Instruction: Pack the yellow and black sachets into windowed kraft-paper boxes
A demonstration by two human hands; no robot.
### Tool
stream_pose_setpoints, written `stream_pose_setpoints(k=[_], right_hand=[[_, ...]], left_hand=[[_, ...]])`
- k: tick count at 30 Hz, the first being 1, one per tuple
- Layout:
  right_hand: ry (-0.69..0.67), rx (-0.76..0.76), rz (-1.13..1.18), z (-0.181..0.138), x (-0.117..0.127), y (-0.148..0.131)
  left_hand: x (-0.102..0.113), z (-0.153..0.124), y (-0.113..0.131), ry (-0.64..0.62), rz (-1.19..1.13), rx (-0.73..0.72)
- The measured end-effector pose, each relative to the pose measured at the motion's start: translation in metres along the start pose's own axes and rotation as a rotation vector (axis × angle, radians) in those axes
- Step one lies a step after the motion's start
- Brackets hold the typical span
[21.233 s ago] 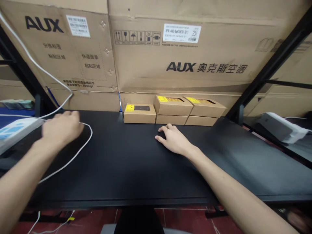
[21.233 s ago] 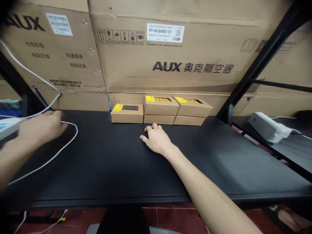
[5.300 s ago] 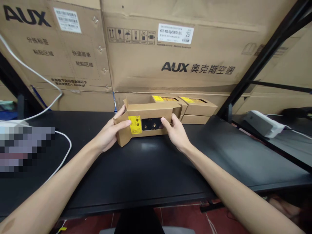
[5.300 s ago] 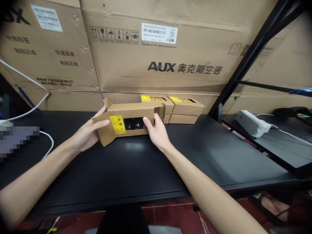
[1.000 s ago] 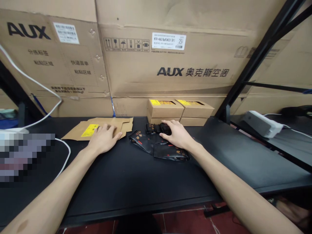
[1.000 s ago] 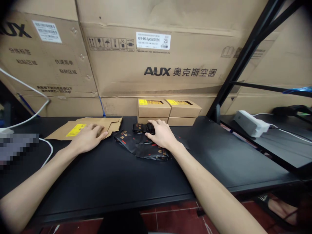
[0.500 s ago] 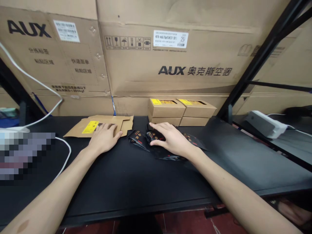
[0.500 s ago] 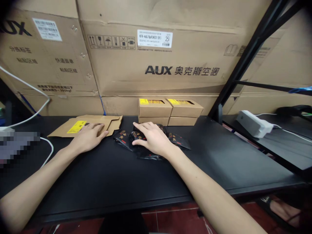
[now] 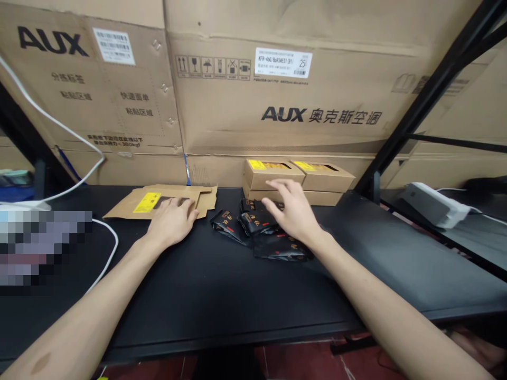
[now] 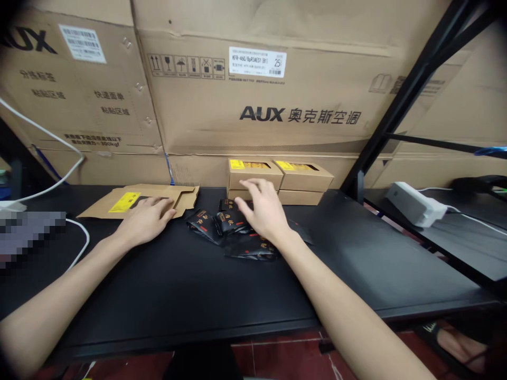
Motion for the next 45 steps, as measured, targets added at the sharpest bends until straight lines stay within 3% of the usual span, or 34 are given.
stream_pose_setpoints(k=[3, 7, 9, 18, 26, 28, 32, 34, 37, 40, 42, 45], right_hand=[[0.074, -0.064, -0.14, 0.012, 0.002, 0.024], [-0.116, -0.035, -0.239, 0.016, -0.016, 0.046], [-0.135, -0.005, -0.269, 0.014, -0.019, 0.049], [0.018, -0.009, -0.292, 0.013, -0.007, 0.041], [0.026, 0.025, -0.255, 0.008, 0.004, 0.016], [0.054, 0.07, -0.233, 0.005, 0.008, -0.001], [0.089, 0.193, -0.239, -0.006, 0.011, -0.043], [0.112, 0.28, -0.258, -0.013, 0.01, -0.062], [0.175, 0.426, -0.235, -0.022, 0.009, -0.079], [0.325, 0.541, -0.113, -0.026, 0.015, -0.082], [0.431, 0.501, -0.008, -0.025, 0.022, -0.073], [0.526, 0.272, 0.17, -0.019, 0.03, -0.048]], left_hand=[[0.005, 0.0, 0.002, 0.032, -0.017, -0.005], [0.012, -0.001, 0.004, 0.087, -0.049, -0.003], [0.016, -0.001, 0.005, 0.125, -0.073, -0.004], [0.038, -0.007, 0.024, 0.296, -0.29, -0.102], [0.046, -0.016, 0.043, 0.303, -0.493, -0.164], [0.043, -0.017, 0.045, 0.258, -0.669, -0.11], [0.034, -0.02, 0.057, 0.056, -1.357, 0.08], [0.037, -0.023, 0.067, -0.032, -1.568, 0.108], [0.043, -0.027, 0.067, -0.044, -1.715, 0.191], [0.044, -0.029, 0.059, 0.012, -1.765, 0.259], [0.042, -0.029, 0.055, 0.048, -1.786, 0.287], [0.04, -0.028, 0.052, 0.068, -1.82, 0.299]])
Point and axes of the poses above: each hand's wrist, its own z-axis towards the middle knuckle, its own x-axis out of the back of the hand, y = z × x, the point moved 7 cm from there along z, towards the middle knuckle, and after that the axes turned 3 degrees about y, right-handed, at the moved point
